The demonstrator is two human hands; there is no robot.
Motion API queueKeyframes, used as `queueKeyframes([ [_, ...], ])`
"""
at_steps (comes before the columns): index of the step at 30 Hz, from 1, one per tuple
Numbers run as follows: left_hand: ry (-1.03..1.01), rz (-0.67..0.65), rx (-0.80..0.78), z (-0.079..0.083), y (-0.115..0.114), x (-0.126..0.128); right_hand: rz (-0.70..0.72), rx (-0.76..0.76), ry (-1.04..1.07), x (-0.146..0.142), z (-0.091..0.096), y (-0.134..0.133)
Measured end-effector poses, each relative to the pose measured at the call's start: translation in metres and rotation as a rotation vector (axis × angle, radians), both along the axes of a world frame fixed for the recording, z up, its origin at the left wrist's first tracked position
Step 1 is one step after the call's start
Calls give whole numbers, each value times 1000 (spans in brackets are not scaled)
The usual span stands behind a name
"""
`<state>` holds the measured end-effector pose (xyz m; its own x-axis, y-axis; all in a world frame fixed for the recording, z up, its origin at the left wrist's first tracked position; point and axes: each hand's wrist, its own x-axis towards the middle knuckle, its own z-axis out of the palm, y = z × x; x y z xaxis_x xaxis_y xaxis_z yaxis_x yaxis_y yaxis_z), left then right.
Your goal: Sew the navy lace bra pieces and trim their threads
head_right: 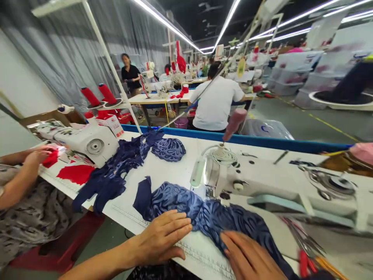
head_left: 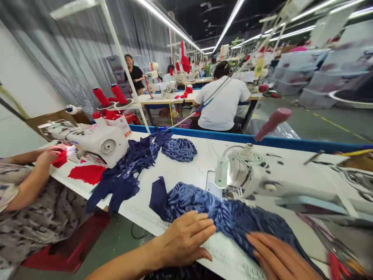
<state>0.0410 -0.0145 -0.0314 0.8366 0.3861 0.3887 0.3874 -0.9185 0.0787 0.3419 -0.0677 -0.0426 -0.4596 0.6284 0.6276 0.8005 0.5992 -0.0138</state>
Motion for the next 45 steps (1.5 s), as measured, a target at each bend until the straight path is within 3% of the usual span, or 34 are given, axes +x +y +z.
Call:
queueKeyframes([
  [1,17,-16,-13,-3,2,10,-15,-36,-62,-5,-3,0],
  [4,101,34,-69,-12,2,29,-62,57,-170,-16,-14,4],
  [7,188,132,-141,-15,-5,26,-111,61,-238,-14,-15,0],
  [10,203,151,-161,-11,-11,24,-111,2,-209,-7,-4,-4],
  [14,142,91,-133,-9,-3,37,-99,-241,-13,-19,9,17],
  [18,157,133,-154,-16,2,46,-314,-660,51,-33,0,53],
  [21,180,178,-172,-17,0,42,-435,-770,35,-33,-8,69],
  [25,178,160,-143,-11,2,42,-459,-863,19,-29,-4,73],
  [31,174,-24,42,-18,11,53,-519,-958,6,-36,6,77],
  [35,182,-17,43,-22,9,53,-570,-991,5,-38,4,84],
  [45,230,19,65,-11,1,50,-592,-990,40,-39,6,85],
])
